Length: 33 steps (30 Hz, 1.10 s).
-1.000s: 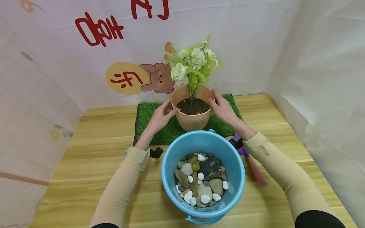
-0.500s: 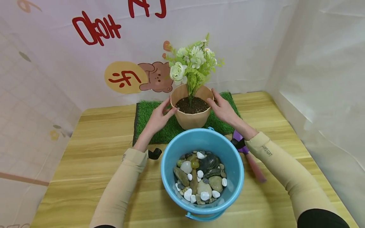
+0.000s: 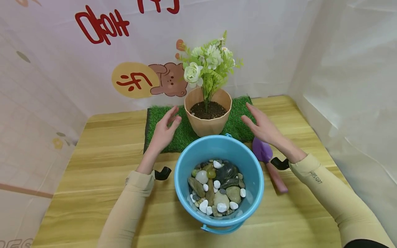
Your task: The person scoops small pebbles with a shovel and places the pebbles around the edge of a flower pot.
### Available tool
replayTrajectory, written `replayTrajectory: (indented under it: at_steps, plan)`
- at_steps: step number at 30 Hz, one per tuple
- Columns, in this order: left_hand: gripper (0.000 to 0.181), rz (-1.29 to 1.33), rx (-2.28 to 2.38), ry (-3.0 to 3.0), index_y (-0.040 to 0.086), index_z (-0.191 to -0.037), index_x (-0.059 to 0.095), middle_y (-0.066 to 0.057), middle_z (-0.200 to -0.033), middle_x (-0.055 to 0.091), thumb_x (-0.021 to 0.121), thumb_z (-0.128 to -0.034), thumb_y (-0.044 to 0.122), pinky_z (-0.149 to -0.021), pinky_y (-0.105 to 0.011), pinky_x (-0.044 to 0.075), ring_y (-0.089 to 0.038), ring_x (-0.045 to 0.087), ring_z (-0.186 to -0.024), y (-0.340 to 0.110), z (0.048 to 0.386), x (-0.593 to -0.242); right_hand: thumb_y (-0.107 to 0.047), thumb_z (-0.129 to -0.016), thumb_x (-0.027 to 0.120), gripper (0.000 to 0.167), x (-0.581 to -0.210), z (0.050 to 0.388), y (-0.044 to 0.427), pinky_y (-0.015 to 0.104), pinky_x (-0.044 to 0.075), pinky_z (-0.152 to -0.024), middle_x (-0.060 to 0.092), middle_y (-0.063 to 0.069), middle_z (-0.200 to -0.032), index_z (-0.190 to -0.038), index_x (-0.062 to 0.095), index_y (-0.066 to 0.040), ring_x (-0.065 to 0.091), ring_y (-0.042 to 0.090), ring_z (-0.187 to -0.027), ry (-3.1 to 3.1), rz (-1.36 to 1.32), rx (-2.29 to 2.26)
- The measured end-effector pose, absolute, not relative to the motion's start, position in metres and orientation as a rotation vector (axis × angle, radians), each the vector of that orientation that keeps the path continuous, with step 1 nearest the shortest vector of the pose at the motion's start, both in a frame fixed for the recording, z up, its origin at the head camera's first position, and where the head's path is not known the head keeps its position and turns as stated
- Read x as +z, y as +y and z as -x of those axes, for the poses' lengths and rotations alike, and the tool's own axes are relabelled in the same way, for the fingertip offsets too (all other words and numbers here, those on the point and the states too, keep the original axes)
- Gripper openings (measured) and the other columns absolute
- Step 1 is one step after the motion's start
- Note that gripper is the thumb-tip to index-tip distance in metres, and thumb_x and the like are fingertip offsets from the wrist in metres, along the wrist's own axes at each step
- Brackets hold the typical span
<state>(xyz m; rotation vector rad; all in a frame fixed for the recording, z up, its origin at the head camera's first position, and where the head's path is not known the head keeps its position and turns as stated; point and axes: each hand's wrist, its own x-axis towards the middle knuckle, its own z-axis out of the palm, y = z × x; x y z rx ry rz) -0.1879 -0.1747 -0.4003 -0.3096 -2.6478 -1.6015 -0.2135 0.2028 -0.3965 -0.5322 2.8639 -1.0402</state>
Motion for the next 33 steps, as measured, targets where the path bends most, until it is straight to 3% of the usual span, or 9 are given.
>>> replayTrajectory:
  at_steps: [9, 19, 24, 30, 33]
  plan:
    - [0.055, 0.407, -1.708, -2.515, 0.016, -0.165, 0.035, -0.012, -0.167, 0.046, 0.047, -0.1127, 0.029, -0.119, -0.055, 0.050, -0.033, 0.053, -0.149, -0.179, 0.156, -0.399, -0.039, -0.109, 0.054, 0.079, -0.409, 0.175, 0.243, 0.072, 0.022, -0.128, 0.023, 0.033, -0.170, -0.166, 0.019, 0.002, 0.024, 0.056, -0.157, 2.943, 0.571, -0.786]
    - [0.049, 0.527, -1.778, -2.510, 0.011, -0.162, 0.039, -0.016, -0.162, 0.052, 0.039, -0.1147, 0.023, -0.105, -0.052, 0.059, -0.036, 0.056, -0.144, -0.178, 0.117, -0.401, -0.041, -0.102, 0.067, 0.086, -0.425, 0.135, 0.271, 0.074, 0.030, -0.123, 0.029, 0.037, -0.166, -0.161, 0.030, 0.010, 0.031, 0.060, -0.151, 2.932, 0.597, -0.587]
    - [0.049, 0.600, -1.831, -2.511, 0.008, -0.161, 0.040, -0.020, -0.160, 0.052, 0.034, -0.1158, 0.025, -0.102, -0.057, 0.060, -0.040, 0.056, -0.143, -0.174, 0.111, -0.406, -0.042, -0.099, 0.070, 0.089, -0.431, 0.120, 0.278, 0.074, 0.033, -0.121, 0.031, 0.038, -0.165, -0.160, 0.031, 0.009, 0.035, 0.060, -0.149, 2.890, 0.562, -0.548]
    - [0.056, 0.692, -1.907, -2.507, 0.006, -0.161, 0.041, -0.022, -0.159, 0.052, 0.029, -0.1159, 0.037, -0.101, -0.032, 0.061, -0.044, 0.054, -0.144, -0.172, 0.108, -0.406, -0.040, -0.100, 0.070, 0.087, -0.437, 0.108, 0.280, 0.073, 0.040, -0.117, 0.040, 0.039, -0.159, -0.157, 0.034, 0.013, 0.043, 0.060, -0.143, 2.879, 0.567, -0.510]
    - [0.062, 0.745, -1.961, -2.508, 0.006, -0.162, 0.039, -0.022, -0.160, 0.051, 0.026, -0.1151, 0.045, -0.102, -0.026, 0.058, -0.041, 0.055, -0.144, -0.171, 0.105, -0.408, -0.042, -0.100, 0.069, 0.085, -0.441, 0.100, 0.280, 0.072, 0.046, -0.112, 0.046, 0.039, -0.154, -0.156, 0.036, 0.014, 0.049, 0.059, -0.139, 2.868, 0.537, -0.515]
